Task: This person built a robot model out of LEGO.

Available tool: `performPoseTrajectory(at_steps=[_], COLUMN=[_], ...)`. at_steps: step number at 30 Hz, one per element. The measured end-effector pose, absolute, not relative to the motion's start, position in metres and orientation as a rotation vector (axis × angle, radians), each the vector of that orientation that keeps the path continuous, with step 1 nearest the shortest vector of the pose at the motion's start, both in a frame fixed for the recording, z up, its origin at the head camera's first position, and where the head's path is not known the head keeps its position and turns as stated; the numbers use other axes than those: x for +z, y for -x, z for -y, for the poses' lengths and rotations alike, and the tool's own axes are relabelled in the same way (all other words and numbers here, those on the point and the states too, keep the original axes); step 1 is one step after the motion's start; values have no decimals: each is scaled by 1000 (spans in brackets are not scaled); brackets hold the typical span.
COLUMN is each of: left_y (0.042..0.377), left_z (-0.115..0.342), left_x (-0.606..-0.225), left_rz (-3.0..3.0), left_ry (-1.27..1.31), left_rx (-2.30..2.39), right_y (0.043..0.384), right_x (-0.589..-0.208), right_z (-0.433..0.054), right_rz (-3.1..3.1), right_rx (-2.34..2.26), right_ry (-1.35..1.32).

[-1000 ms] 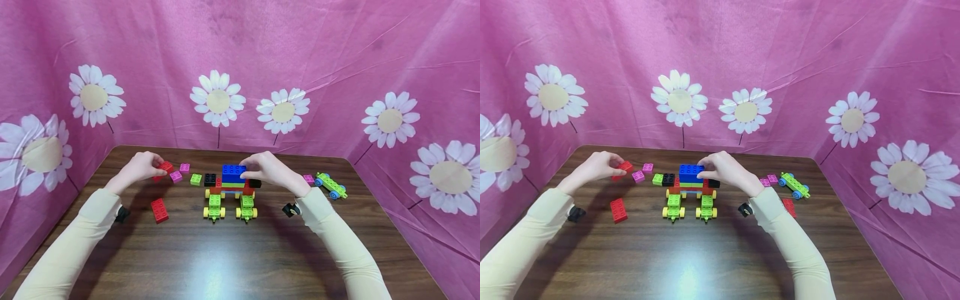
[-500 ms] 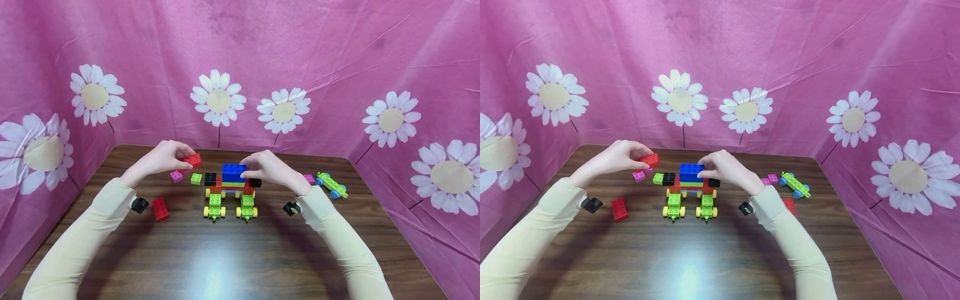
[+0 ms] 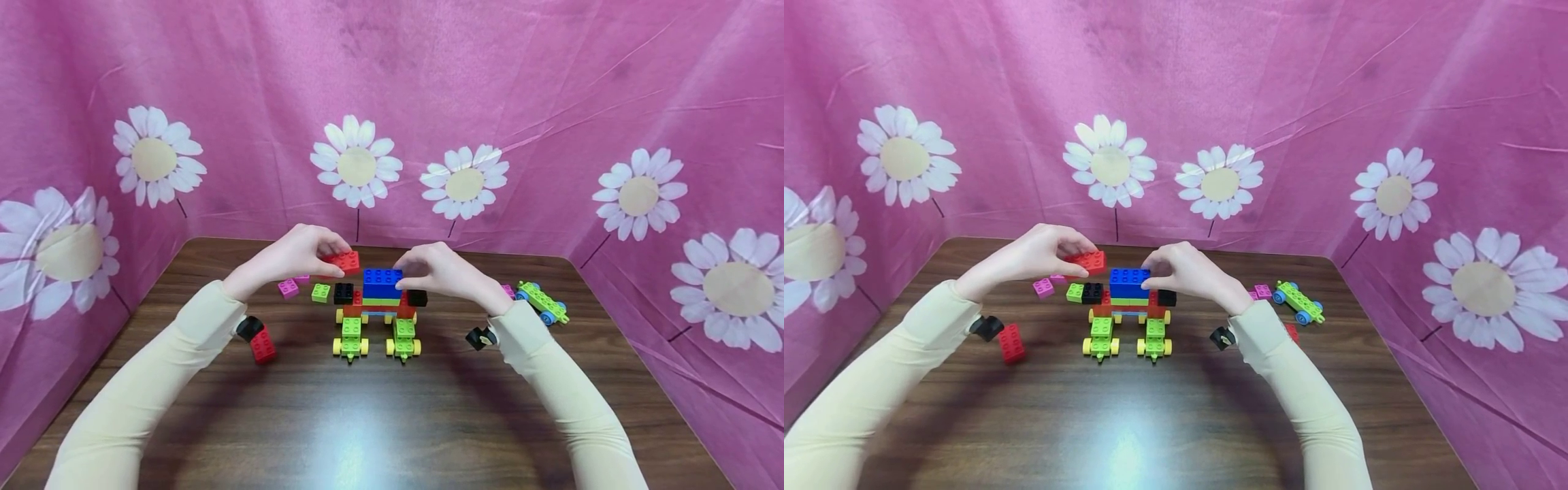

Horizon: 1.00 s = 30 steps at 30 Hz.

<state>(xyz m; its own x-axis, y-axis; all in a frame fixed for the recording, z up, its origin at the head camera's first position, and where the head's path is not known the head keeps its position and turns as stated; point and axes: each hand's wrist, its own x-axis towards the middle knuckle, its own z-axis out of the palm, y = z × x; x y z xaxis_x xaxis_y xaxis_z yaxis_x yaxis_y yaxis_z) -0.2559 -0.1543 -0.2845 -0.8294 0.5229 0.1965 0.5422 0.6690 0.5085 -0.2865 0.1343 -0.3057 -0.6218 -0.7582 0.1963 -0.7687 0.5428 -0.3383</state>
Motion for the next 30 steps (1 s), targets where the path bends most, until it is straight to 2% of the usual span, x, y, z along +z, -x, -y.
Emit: performPoseTrajectory(at_steps=[14, 30], left_y=[259, 264], left_z=[134, 125], left_x=[-288, -288], left_rz=[2807, 2814], left_ry=[1044, 1056], left_rx=[-874, -848], right_y=[290, 291], right_x=[-305, -304], right_z=[-136, -137], right_rz=[2733, 2744], right_rx=[662, 694], right_ry=[-1382, -1381])
